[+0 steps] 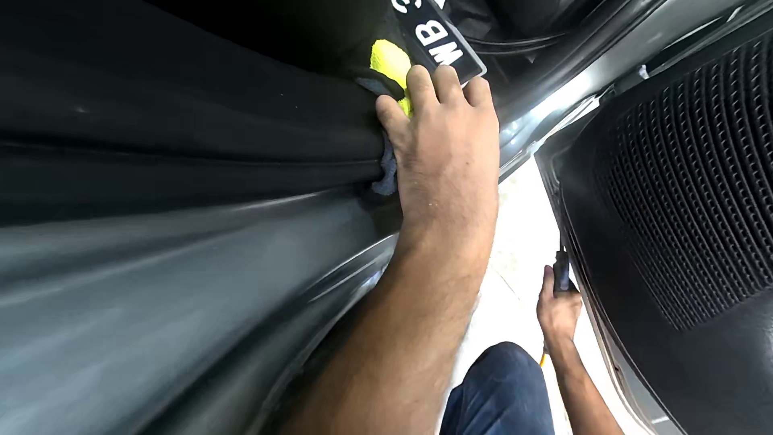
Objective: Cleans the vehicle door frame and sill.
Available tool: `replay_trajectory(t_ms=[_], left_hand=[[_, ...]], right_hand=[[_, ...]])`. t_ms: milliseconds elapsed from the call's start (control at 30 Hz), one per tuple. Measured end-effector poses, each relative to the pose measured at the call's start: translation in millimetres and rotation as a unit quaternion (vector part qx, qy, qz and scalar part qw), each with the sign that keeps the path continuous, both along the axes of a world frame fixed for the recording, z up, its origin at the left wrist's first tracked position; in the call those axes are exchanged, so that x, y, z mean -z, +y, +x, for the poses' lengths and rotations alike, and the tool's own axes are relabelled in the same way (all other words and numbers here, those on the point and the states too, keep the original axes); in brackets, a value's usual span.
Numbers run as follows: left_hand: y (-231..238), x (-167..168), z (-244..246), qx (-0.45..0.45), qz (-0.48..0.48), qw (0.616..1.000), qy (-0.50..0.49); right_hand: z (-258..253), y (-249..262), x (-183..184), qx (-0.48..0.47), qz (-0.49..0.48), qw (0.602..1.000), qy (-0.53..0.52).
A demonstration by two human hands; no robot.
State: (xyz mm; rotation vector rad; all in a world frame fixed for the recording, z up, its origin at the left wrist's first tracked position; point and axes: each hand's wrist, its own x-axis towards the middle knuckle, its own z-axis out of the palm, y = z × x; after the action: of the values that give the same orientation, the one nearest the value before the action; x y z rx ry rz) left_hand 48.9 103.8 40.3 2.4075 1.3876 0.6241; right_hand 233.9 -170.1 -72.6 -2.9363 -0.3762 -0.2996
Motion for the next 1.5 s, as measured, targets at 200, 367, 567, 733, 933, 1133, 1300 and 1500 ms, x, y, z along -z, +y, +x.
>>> replay_trajectory(t_ms=[200,367,567,733,933,1133,1300,1500], left_hand=[[-0.1,-0.8,0.3,0.002,-0.003,1.000,0.007],[0.5,-0.2,1.3,0.000,0.001,1.000,0.016],[0.6,0.7,1.6,-0.001,0.008,1.000,0.019],[0.9,1.1,2.0,-0.001,0.013,1.000,0.020],[0.1,0.6,2.5,0.000,0.006,1.000,0.013],[1.4,1.4,3.5,0.005,0.010,1.000,0.026],[1.4,1.1,4.5,0.005,0.010,0.999,0.036],[1.7,0.6,4.5,0.011,0.009,0.999,0.045]], right_hand=[[12.0,16.6,3.2,0.040,-0.043,0.998,0.014],[27.6,40.8,13.8,0.038,-0.047,0.998,0.004],[35.9,53.3,15.1,0.043,-0.038,0.998,0.006],[32.0,58.1,16.0,0.054,-0.047,0.997,0.000],[30.3,74.8,13.6,0.052,-0.065,0.996,0.018],[48.0,123.5,3.3,0.017,-0.018,0.999,0.034],[46.4,148.6,-11.1,-0.014,0.000,1.000,0.026],[49.2,158.9,-21.6,-0.043,0.019,0.995,0.083]])
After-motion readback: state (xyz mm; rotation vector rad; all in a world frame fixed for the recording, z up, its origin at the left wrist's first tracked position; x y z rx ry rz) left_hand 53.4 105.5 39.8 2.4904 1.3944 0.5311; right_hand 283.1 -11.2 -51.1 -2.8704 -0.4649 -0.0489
